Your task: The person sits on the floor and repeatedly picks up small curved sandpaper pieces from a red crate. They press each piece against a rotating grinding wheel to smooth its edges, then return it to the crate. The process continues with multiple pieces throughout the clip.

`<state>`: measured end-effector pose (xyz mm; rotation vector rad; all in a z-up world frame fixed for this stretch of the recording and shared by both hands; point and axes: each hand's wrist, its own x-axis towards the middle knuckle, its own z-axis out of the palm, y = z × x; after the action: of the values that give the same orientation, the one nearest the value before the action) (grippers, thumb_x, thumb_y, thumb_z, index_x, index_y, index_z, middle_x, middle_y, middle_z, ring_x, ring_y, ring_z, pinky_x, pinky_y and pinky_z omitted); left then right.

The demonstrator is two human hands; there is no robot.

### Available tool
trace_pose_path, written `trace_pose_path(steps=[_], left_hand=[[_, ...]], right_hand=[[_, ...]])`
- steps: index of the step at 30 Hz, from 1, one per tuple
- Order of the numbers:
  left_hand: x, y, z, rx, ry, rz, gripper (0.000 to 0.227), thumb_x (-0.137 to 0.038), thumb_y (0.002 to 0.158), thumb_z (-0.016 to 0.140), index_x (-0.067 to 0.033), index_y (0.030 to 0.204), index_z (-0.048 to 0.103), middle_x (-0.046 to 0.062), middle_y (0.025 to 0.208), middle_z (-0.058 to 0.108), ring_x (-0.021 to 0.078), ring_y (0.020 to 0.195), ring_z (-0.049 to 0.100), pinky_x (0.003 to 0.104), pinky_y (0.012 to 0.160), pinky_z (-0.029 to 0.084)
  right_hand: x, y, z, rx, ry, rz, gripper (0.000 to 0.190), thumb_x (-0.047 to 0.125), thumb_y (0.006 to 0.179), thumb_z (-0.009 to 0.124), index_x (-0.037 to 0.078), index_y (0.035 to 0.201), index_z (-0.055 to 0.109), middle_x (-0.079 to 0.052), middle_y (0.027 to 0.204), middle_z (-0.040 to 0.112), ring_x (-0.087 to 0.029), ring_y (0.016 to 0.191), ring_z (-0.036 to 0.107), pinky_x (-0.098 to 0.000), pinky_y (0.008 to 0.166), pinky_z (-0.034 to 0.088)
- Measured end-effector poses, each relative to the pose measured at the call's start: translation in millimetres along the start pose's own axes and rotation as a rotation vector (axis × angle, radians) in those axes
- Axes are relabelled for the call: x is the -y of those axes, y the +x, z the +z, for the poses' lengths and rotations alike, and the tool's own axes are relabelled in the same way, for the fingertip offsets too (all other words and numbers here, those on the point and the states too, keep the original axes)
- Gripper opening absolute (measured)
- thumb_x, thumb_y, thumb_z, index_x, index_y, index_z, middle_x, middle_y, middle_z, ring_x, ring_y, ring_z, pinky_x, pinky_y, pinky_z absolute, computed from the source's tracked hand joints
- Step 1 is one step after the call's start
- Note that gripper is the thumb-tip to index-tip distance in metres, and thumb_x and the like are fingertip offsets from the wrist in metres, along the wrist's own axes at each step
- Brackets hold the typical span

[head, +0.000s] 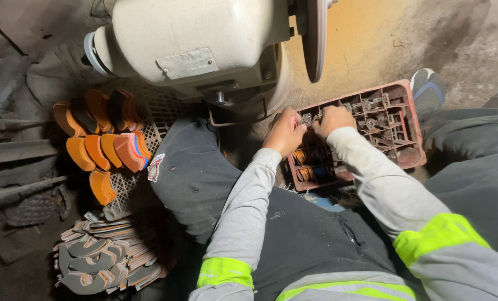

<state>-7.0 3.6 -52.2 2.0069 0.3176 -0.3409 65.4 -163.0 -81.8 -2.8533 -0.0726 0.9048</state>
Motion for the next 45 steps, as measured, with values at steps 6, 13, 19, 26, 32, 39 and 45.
trace_pose_path(steps=[6, 13, 19, 26, 32, 39, 45], left_hand=[[-25.5, -5.1, -12.1, 0.115, 0.086, 0.262, 0.075, -0.023, 0.063, 0.095, -0.0066, 0.123, 0.053, 0.024, 0.114, 0.057, 0.0424, 0.114, 0.053, 0.047, 0.094, 0.042], [-5.2, 5.0, -7.6, 0.089, -0.210, -0.030, 0.044, -0.027, 0.089, 0.066, -0.0032, 0.124, 0.056, 0.018, 0.108, 0.070, 0.0287, 0.101, 0.068, 0.039, 0.091, 0.053], [15.1, 15.9, -4.3, -0.056, -0.386, -0.104, 0.035, -0.027, 0.097, 0.061, -0.0045, 0.123, 0.052, 0.013, 0.109, 0.066, 0.0265, 0.092, 0.066, 0.039, 0.081, 0.053], [7.0, 5.9, -4.3, -0.012, -0.595, -0.253, 0.028, -0.024, 0.101, 0.059, -0.0030, 0.118, 0.053, 0.014, 0.108, 0.060, 0.0159, 0.079, 0.058, 0.033, 0.066, 0.055], [1.7, 7.3, -8.0, 0.029, -0.564, -0.193, 0.025, -0.024, 0.099, 0.058, -0.0046, 0.114, 0.054, 0.007, 0.091, 0.060, 0.0151, 0.073, 0.056, 0.033, 0.062, 0.052], [1.9, 3.4, -9.1, 0.055, -0.392, -0.097, 0.025, -0.027, 0.100, 0.059, -0.0057, 0.113, 0.056, 0.008, 0.086, 0.062, 0.0154, 0.071, 0.060, 0.032, 0.065, 0.052], [-3.1, 1.8, -9.9, 0.138, -0.395, -0.174, 0.028, -0.028, 0.099, 0.058, -0.0059, 0.115, 0.053, 0.010, 0.083, 0.061, 0.0172, 0.064, 0.060, 0.035, 0.059, 0.052]], right_hand=[[7.9, -30.9, -77.1, 0.161, 0.429, -0.216, 0.039, 0.035, 0.078, 0.079, -0.002, 0.088, 0.078, -0.022, 0.075, 0.075, -0.028, 0.068, 0.073, -0.0393, 0.069, 0.057], [-10.7, -19.6, -61.6, 0.241, 0.747, -0.267, 0.044, 0.045, 0.093, 0.073, 0.002, 0.087, 0.080, -0.009, 0.066, 0.069, -0.016, 0.060, 0.059, -0.0342, 0.058, 0.048], [-31.3, 9.1, 44.0, -0.258, 0.199, -0.184, 0.032, 0.039, 0.082, 0.083, 0.015, 0.103, 0.082, -0.024, 0.115, 0.062, -0.037, 0.108, 0.058, -0.0452, 0.091, 0.049], [-33.3, -3.2, 84.7, -0.246, 0.049, -0.078, 0.036, 0.040, 0.085, 0.081, 0.020, 0.115, 0.079, -0.020, 0.141, 0.049, -0.038, 0.138, 0.039, -0.0498, 0.112, 0.036], [-23.3, -8.9, 79.4, -0.185, -0.072, -0.061, 0.037, 0.047, 0.079, 0.080, 0.030, 0.112, 0.081, -0.023, 0.151, 0.039, -0.042, 0.144, 0.026, -0.0565, 0.115, 0.022], [-24.7, -6.8, 86.5, -0.207, 0.004, -0.080, 0.029, 0.045, 0.082, 0.078, 0.030, 0.107, 0.083, -0.017, 0.161, 0.033, -0.039, 0.150, 0.017, -0.0631, 0.116, 0.015], [-25.8, -7.0, 82.7, -0.232, 0.023, -0.102, 0.019, 0.034, 0.080, 0.079, 0.028, 0.098, 0.085, -0.012, 0.158, 0.040, -0.038, 0.148, 0.022, -0.0610, 0.115, 0.017]])
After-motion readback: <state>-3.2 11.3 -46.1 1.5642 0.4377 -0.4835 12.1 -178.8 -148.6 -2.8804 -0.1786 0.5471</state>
